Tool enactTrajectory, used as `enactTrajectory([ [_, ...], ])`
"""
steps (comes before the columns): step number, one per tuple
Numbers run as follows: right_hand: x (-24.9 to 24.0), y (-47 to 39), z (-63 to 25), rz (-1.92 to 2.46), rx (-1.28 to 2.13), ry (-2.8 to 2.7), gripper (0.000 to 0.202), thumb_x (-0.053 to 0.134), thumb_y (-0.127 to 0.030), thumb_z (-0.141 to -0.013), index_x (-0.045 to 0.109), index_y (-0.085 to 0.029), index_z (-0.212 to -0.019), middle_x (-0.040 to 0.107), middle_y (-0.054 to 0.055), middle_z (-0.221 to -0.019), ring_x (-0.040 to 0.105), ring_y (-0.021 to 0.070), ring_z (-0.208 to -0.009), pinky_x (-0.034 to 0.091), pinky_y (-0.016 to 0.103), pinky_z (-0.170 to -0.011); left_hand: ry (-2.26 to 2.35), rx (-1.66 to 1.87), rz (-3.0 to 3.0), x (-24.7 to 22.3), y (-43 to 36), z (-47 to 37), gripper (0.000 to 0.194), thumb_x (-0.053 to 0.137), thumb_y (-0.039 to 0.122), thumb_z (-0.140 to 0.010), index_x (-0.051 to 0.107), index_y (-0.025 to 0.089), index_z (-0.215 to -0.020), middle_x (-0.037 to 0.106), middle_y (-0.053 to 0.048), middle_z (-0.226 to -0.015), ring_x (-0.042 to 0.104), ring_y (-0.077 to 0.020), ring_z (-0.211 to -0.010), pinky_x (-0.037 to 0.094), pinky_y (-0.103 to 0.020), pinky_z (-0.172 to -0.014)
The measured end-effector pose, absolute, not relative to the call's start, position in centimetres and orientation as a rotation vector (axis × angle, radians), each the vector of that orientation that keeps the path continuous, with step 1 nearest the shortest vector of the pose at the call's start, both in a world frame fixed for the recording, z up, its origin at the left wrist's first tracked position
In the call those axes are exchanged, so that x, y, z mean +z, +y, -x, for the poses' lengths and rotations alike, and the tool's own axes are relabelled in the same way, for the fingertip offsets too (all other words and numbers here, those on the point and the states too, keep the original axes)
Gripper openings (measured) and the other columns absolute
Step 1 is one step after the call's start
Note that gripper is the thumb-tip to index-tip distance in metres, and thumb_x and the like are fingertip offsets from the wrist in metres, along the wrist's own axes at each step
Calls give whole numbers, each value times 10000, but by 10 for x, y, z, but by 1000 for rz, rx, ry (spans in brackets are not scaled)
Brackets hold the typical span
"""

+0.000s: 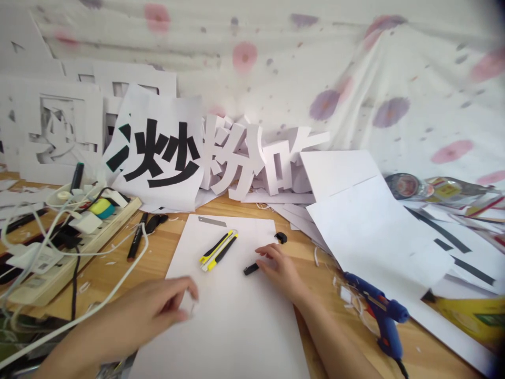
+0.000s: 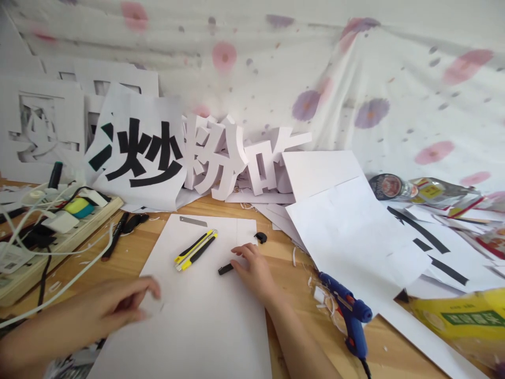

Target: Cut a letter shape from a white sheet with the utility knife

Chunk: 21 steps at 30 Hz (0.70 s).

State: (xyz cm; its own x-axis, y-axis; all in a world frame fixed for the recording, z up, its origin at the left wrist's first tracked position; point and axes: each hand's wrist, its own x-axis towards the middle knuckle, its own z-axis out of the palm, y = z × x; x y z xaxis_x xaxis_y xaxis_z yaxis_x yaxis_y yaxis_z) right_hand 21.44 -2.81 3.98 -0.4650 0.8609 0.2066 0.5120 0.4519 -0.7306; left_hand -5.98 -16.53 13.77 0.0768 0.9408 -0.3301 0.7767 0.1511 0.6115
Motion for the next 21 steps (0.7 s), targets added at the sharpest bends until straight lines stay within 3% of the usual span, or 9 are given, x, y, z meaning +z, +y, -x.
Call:
enactTrajectory([
  [4, 45, -20, -212, 1247, 744, -2072, 170, 510, -294, -808, 604, -222, -930, 570, 54, -888, 542, 186, -831, 452, 329, -714, 1768, 407, -1696, 136, -93, 46, 265, 475, 431, -776, 598, 262, -940, 511, 45, -638, 498, -133, -572, 333, -212, -526],
  [7, 64, -8, -194, 1254, 703, -2144, 167, 514, -280, -802, 607, -215, -924, 581, 54, -882, 534, 183, -848, 434, 329, -747, 2006, 633, -1661, 120, -58, 51, 295, 414, 428, -799, 601, 230, -913, 515, 25, -627, 504, -144, -559, 353, -230, -539],
  [10, 81, 12, -162, 1263, 703, -2227, 126, 535, -277, -787, 619, -216, -858, 595, 41, -892, 536, 172, -851, 420, 314, -763, 2132, 845, -1579, 96, -43, 65, 293, 399, 407, -801, 609, 216, -876, 530, 14, -615, 516, -151, -566, 355, -235, -540],
  [16, 80, 62, -81, 1288, 799, -2352, 67, 572, -228, -751, 621, -188, -771, 628, 5, -762, 567, 137, -699, 426, 254, -617, 2262, 1134, -1392, 61, -42, 84, 317, 445, 492, -776, 578, 206, -743, 517, 11, -578, 491, -158, -552, 323, -245, -516],
  [21, 65, 87, -31, 1223, 749, -2481, 187, 622, -314, -761, 603, -149, -847, 611, 32, -910, 556, 162, -858, 437, 344, -764, 2190, 1366, -1345, 54, -45, 83, 309, 495, 509, -765, 526, 216, -859, 510, 29, -595, 492, -150, -543, 359, -242, -533],
])
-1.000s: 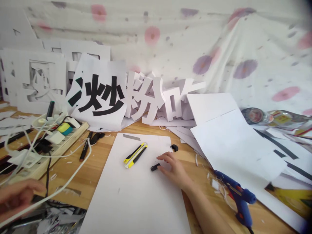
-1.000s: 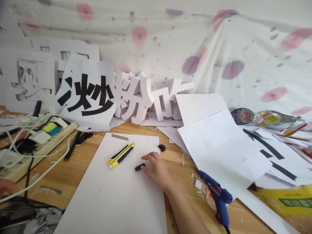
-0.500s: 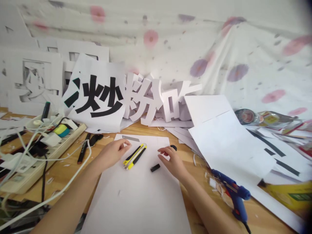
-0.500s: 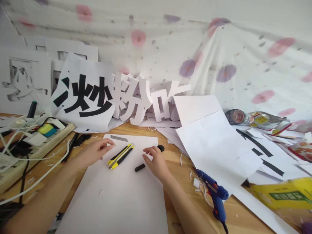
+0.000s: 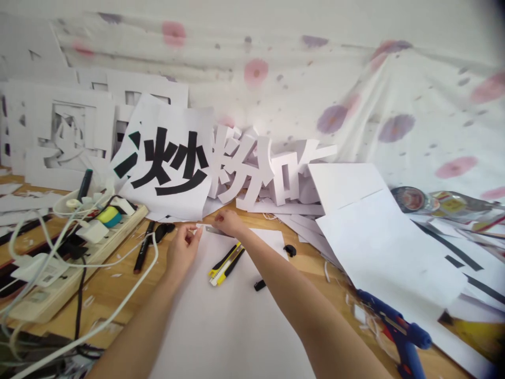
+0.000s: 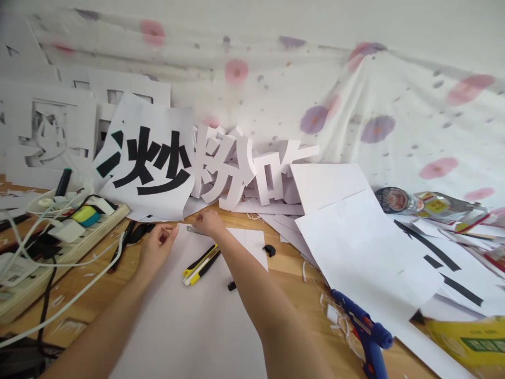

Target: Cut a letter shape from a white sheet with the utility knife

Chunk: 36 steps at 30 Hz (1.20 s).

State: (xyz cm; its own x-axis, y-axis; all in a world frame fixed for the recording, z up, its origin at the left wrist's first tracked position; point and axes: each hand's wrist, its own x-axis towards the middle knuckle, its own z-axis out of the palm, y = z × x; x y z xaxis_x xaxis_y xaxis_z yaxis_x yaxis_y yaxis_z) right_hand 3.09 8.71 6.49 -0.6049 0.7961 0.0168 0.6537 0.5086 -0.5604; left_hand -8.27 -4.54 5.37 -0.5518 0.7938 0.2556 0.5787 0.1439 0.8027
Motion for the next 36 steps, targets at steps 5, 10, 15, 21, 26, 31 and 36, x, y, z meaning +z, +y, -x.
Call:
enactTrajectory([
  [5, 53, 96, -14, 1192, 732, -2559, 209, 643, -351, -751, 607, -154, -808, 611, 35, -911, 545, 184, -916, 434, 361, -801, 2142, 1462, -1333, 51, -46, 82, 267, 490, 460, -787, 500, 219, -903, 551, 10, -658, 519, -153, -579, 386, -245, -557],
  [10, 50, 99, -13, 1244, 781, -2560, 190, 598, -334, -802, 611, -146, -820, 623, 26, -869, 579, 151, -813, 474, 325, -730, 2084, 1463, -1354, 49, -46, 81, 234, 491, 422, -790, 507, 219, -905, 541, 13, -659, 513, -145, -570, 386, -239, -547],
  [15, 52, 101, -12, 1332, 864, -2509, 236, 515, -341, -867, 584, -142, -974, 610, 36, -941, 591, 136, -789, 503, 319, -695, 2062, 1462, -1360, 48, -46, 79, 228, 482, 416, -796, 498, 223, -916, 524, 19, -658, 506, -141, -576, 390, -242, -565],
  [21, 78, 111, -41, 1365, 860, -2346, 209, 544, -341, -833, 587, -137, -832, 598, -4, -766, 553, 106, -652, 451, 254, -589, 2061, 1303, -1450, 45, -45, 71, 240, 493, 416, -779, 475, 232, -933, 497, 43, -647, 498, -131, -580, 391, -241, -580],
  [26, 117, 108, -94, 1355, 772, -2238, 124, 608, -216, -658, 522, -180, -576, 516, -39, -570, 445, 105, -569, 299, 240, -526, 1932, 928, -1650, 52, -46, 51, 385, 513, 473, -754, 467, 243, -1060, 544, 30, -757, 523, -136, -627, 395, -250, -590],
  [31, 138, 95, -143, 1364, 790, -2050, 155, 586, -177, -604, 471, -191, -501, 457, -47, -511, 387, 107, -532, 255, 259, -528, 1850, 610, -1853, 62, -47, 28, 568, 636, 462, -648, 491, 249, -1154, 593, -38, -929, 571, -217, -790, 407, -298, -661],
  [36, 131, 73, -184, 1293, 876, -1672, 112, 592, -265, -631, 513, -201, -583, 469, -35, -582, 410, 121, -586, 296, 256, -547, 1898, 759, -1570, 63, -41, 20, 485, 723, 271, -515, 610, 213, -983, 614, -67, -895, 591, -249, -799, 424, -302, -657],
])
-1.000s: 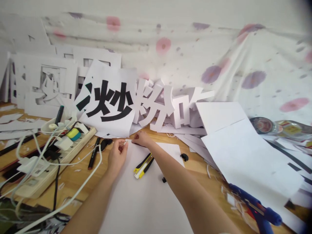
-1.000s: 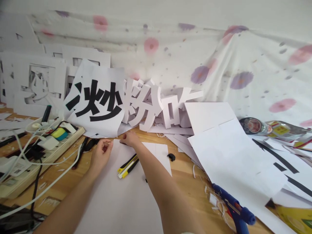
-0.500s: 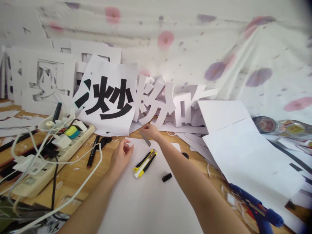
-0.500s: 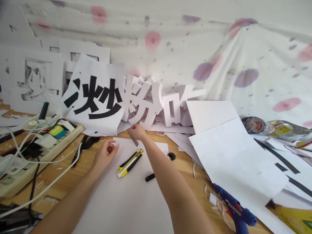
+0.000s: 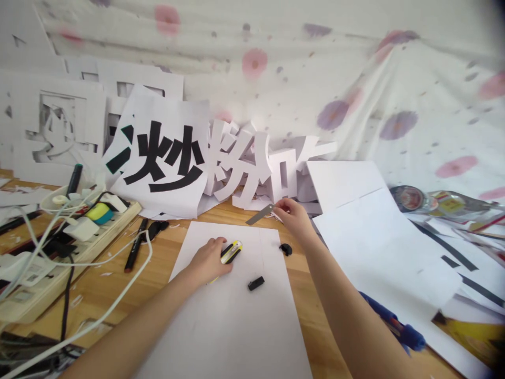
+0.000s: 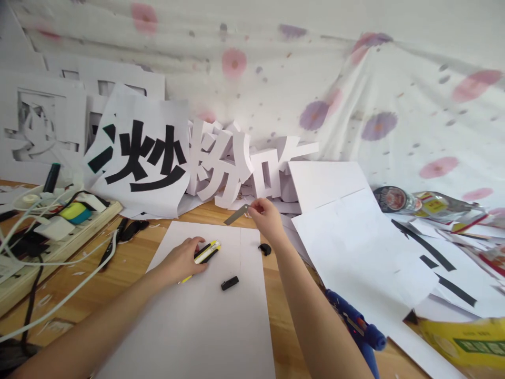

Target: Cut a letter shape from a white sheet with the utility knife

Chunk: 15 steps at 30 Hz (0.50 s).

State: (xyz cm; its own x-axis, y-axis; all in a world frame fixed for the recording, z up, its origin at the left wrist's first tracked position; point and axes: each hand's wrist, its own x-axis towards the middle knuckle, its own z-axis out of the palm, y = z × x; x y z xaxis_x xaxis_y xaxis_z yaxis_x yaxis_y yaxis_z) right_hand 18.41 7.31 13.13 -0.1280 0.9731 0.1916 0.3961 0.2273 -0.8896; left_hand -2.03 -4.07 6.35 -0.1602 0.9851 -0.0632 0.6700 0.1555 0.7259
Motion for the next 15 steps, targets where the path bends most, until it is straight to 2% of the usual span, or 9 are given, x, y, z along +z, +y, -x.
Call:
enactTrajectory([
  [3, 112, 59, -201, 1210, 1020, -1402, 156, 593, -342, -650, 511, -210, -652, 413, -51, -555, 364, 99, -531, 291, 243, -504, 1628, 858, -1119, 71, -33, 16, 336, 732, 271, -536, 628, 187, -845, 599, -18, -721, 564, -169, -604, 407, -252, -514],
  [6, 91, 45, -210, 1124, 1200, -1152, 211, 595, -371, -629, 455, -212, -642, 350, -70, -530, 316, 76, -474, 265, 219, -445, 1264, 1071, -646, 80, -23, 4, 252, 720, 270, -622, 591, 167, -812, 529, 24, -597, 505, -106, -486, 378, -213, -435],
  [8, 80, 37, -213, 1082, 1312, -1020, 256, 620, -369, -593, 421, -208, -609, 337, -72, -536, 283, 58, -446, 224, 202, -403, 1122, 1241, -457, 84, -18, -7, 212, 682, 246, -687, 546, 182, -836, 531, 25, -631, 549, -101, -538, 428, -207, -481],
  [12, 68, 22, -215, 1008, 1462, -822, 289, 671, -325, -561, 415, -193, -577, 344, -72, -551, 257, 34, -425, 198, 181, -366, 1000, 1435, -285, 80, -15, -24, 108, 533, 217, -809, 485, 205, -904, 573, 6, -731, 622, -115, -691, 508, -271, -695],
  [15, 63, 17, -217, 963, 1516, -723, 265, 693, -291, -573, 448, -189, -585, 352, -72, -541, 275, 33, -424, 212, 176, -356, 1111, 1440, -421, 69, -18, -25, 119, 491, 257, -819, 498, 179, -910, 599, -33, -755, 630, -158, -733, 516, -325, -722],
])
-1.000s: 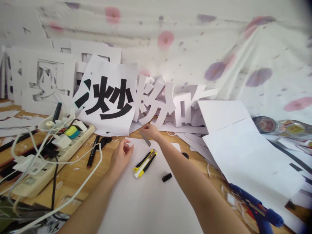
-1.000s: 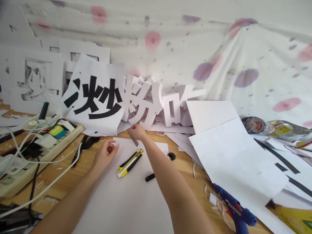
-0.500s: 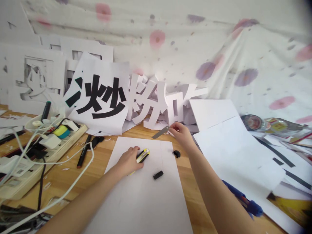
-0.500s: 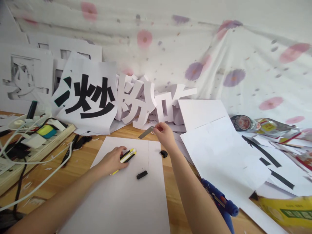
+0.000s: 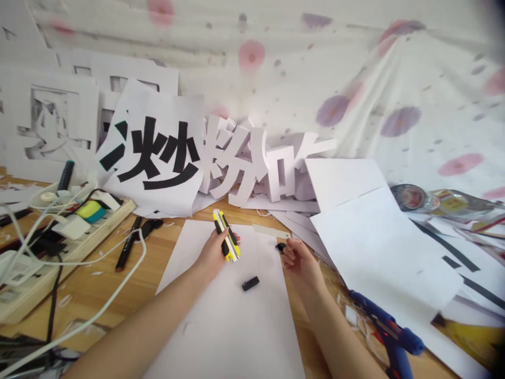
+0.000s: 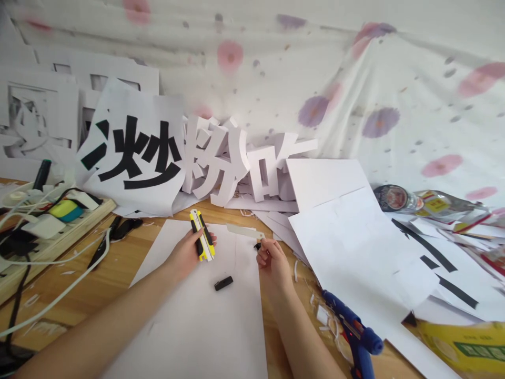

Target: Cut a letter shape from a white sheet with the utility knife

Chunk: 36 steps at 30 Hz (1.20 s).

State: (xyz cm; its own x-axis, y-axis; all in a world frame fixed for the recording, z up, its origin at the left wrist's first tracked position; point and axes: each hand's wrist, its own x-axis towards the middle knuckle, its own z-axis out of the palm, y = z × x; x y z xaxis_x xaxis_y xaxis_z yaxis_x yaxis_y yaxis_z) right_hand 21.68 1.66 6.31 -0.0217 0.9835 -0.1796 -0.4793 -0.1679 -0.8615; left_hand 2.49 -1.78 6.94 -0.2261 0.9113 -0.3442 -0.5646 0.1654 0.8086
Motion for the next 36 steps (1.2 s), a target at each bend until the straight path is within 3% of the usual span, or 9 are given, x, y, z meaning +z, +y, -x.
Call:
enactTrajectory([
  [4, 56, 15, -216, 928, 1541, -644, 266, 719, -258, -564, 465, -180, -574, 383, -70, -537, 296, 26, -428, 220, 165, -357, 1449, 1350, -727, 50, -16, -15, 167, 558, 262, -736, 543, 149, -858, 585, -95, -897, 579, -262, -951, 468, -433, -830],
  [7, 53, 14, -212, 920, 1547, -620, 258, 730, -246, -559, 481, -179, -581, 405, -68, -539, 307, 26, -426, 215, 167, -356, 1694, 1497, -841, 43, -14, -8, 382, 603, 144, -642, 515, 165, -1014, 449, -129, -1186, 366, -286, -1224, 334, -433, -993],
  [9, 51, 12, -209, 914, 1540, -612, 250, 733, -243, -563, 493, -182, -596, 419, -67, -549, 316, 28, -428, 217, 173, -357, 1857, 1609, -1118, 44, -18, -8, 525, 594, 125, -640, 446, 185, -1141, 360, -127, -1282, 285, -268, -1276, 298, -415, -1018],
  [11, 49, 12, -209, 907, 1521, -601, 253, 739, -244, -563, 496, -184, -604, 422, -69, -556, 323, 28, -433, 220, 175, -361, 1873, 1506, -1464, 49, -27, -13, 442, 567, 168, -693, 451, 209, -1117, 453, -101, -1186, 436, -240, -1143, 379, -386, -929],
  [13, 47, 13, -210, 904, 1497, -584, 262, 744, -242, -557, 493, -185, -603, 404, -77, -544, 320, 26, -432, 215, 172, -361, 1739, 1175, -1669, 56, -39, -22, 238, 547, 239, -739, 490, 239, -969, 560, -27, -944, 555, -175, -831, 441, -317, -749],
  [16, 45, 15, -212, 901, 1471, -563, 268, 742, -239, -558, 483, -187, -603, 381, -85, -524, 313, 25, -430, 209, 165, -364, 1577, 841, -1832, 63, -52, -36, 196, 608, 329, -705, 473, 238, -813, 554, 29, -772, 488, -132, -620, 398, -275, -615],
  [23, 51, 9, -202, 895, 1585, -595, 307, 733, -287, -549, 443, -190, -581, 397, -75, -545, 262, 26, -403, 187, 181, -354, 1470, 1167, -1475, 61, -46, -40, 174, 601, 313, -708, 463, 214, -746, 474, 25, -689, 445, -119, -609, 375, -245, -594],
  [30, 49, -4, -192, 867, 1601, -701, 274, 729, -309, -583, 475, -209, -610, 366, -76, -543, 273, 48, -435, 199, 198, -393, 1249, 1395, -865, 72, -39, -39, 362, 718, 361, -595, 414, 193, -693, 581, -10, -848, 539, -103, -667, 432, -228, -584],
  [36, 46, -13, -182, 877, 1626, -859, 251, 703, -353, -652, 504, -208, -600, 352, -75, -515, 282, 60, -455, 228, 212, -441, 1206, 1425, -641, 74, -39, -37, 396, 753, 364, -582, 473, 180, -793, 587, 13, -726, 563, -99, -639, 420, -221, -566],
])
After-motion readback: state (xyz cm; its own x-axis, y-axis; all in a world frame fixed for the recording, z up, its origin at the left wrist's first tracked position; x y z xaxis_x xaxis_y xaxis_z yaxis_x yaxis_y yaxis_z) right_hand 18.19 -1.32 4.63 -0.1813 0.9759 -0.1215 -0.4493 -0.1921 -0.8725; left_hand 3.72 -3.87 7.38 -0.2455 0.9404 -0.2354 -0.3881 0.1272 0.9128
